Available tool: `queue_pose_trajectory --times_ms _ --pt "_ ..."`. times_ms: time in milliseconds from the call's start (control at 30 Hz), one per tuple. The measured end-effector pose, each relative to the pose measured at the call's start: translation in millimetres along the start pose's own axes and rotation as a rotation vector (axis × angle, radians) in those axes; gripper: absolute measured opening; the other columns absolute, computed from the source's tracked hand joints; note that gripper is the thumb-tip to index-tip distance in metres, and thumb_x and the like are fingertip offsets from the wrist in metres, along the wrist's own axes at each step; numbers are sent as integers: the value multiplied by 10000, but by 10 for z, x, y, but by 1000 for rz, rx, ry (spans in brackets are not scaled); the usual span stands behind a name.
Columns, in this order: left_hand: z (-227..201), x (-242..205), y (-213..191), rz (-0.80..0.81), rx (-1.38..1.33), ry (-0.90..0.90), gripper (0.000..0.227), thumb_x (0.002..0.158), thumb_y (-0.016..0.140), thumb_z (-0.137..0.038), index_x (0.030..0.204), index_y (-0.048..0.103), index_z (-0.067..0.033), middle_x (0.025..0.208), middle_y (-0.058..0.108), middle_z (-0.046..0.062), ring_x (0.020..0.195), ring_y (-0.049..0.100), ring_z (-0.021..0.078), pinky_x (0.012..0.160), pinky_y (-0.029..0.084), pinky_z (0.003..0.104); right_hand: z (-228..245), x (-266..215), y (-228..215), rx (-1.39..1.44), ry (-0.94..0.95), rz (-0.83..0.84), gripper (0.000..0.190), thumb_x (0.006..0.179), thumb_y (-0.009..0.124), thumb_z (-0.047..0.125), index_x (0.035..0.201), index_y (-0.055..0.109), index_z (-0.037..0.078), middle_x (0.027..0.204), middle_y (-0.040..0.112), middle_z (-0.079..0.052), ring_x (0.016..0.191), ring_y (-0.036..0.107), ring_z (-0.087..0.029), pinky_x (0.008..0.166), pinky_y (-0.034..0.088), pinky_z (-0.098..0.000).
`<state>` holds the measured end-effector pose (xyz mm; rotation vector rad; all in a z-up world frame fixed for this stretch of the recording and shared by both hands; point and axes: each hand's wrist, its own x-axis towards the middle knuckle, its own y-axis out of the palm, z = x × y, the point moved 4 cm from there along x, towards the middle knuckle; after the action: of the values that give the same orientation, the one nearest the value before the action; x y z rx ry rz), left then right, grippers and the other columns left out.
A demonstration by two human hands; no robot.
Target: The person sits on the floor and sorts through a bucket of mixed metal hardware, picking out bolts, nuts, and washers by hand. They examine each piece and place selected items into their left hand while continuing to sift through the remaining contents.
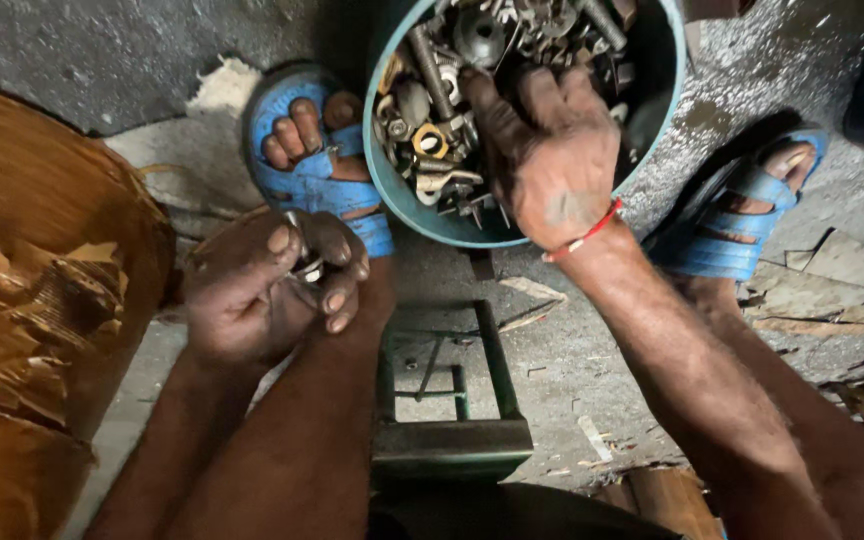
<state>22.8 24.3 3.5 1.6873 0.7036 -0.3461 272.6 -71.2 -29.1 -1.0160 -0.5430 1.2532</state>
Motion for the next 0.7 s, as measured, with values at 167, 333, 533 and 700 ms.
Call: queue_pose_trajectory --times_ms 167,333,533,700 --pt "17 -1 11 -16 -2 -15 372 1173 486 -215 1156 623 131 1091 634 299 818 600 244 727 521 381 -25 -92 -5 -79 -177 -77 395 870 773 85 1262 723 84 1066 662 -100 911 652 -296 730 567 -415" --pt "7 15 29 5 -3 -16 378 1163 487 -226 1195 626 124 1099 637 303 841 609 257 747 527 395 -60 -165 128 -29 -79 -43 348 945 802 150 1262 749 17 1007 679 -108 756 645 -250 597 531 -376" --pt "52 8 -43 22 -90 -54 384 1178 459 -232 1213 619 115 1138 623 270 918 596 249 754 525 387 -172 -669 -39 224 68 -84 48 910 729 109 867 744 123 828 740 -14 666 586 -164 626 498 -324" --pt "73 -18 -42 -10 -104 -71 380 1162 458 -237 1207 605 111 1159 616 254 932 596 254 766 523 392 -215 -930 -305 324 -38 -432 86 1010 717 81 948 725 21 921 740 -95 741 655 -148 630 527 -276"
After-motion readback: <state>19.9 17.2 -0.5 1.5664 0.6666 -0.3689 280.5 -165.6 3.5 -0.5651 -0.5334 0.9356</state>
